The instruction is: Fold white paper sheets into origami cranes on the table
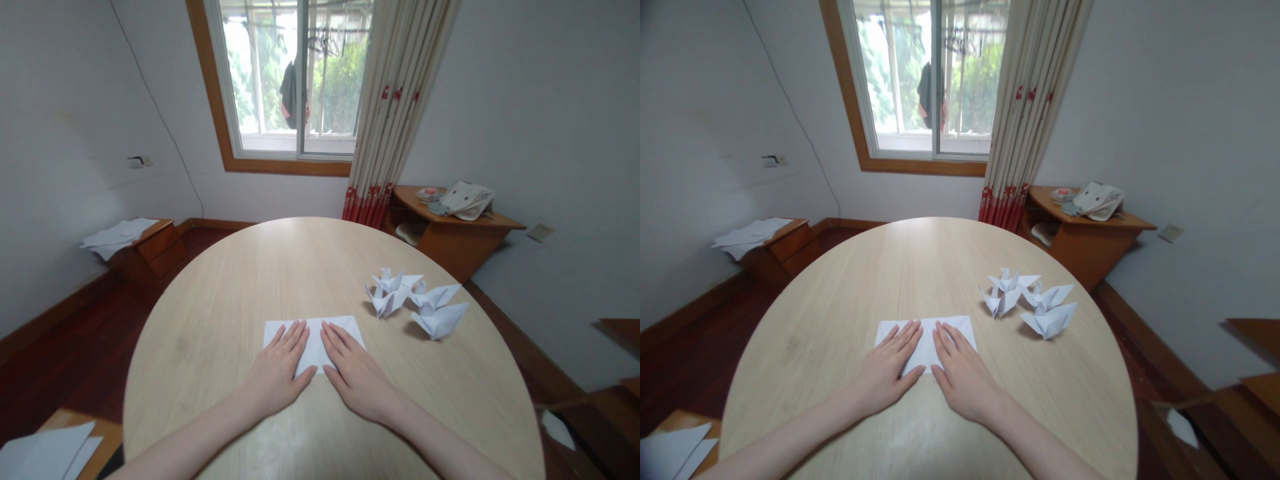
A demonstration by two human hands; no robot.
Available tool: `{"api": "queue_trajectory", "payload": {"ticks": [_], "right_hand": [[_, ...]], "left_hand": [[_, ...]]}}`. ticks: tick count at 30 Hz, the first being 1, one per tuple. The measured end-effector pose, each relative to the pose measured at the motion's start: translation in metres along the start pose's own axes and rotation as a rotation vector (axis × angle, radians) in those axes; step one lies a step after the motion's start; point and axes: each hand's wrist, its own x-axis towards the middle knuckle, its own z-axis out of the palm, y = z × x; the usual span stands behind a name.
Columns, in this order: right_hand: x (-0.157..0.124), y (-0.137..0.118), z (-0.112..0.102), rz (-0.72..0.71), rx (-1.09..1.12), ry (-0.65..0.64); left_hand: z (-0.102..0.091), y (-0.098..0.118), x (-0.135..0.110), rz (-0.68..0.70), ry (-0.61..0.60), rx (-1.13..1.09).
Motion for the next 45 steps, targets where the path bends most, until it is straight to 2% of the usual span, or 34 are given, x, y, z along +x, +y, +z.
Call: {"api": "queue_trajectory", "payload": {"ticks": [7, 19, 24, 38, 45], "right_hand": [[0.002, 0.001, 0.007, 0.025, -0.033, -0.033], [0.006, -0.004, 0.006, 0.095, -0.093, -0.072], [0.006, 0.001, 0.006, 0.076, -0.096, -0.082], [0.008, 0.012, -0.018, 0.050, -0.007, -0.291], [0.009, 0.016, -0.031, 0.050, 0.055, -0.353]], "left_hand": [[-0.002, -0.001, 0.001, 0.002, -0.030, 0.008], [-0.002, -0.006, 0.004, 0.018, -0.090, 0.014], [-0.006, -0.011, 0.007, 0.016, -0.189, -0.019], [-0.033, -0.030, 0.010, 0.048, -0.401, -0.218], [-0.033, -0.040, 0.010, 0.039, -0.407, -0.354]]}}
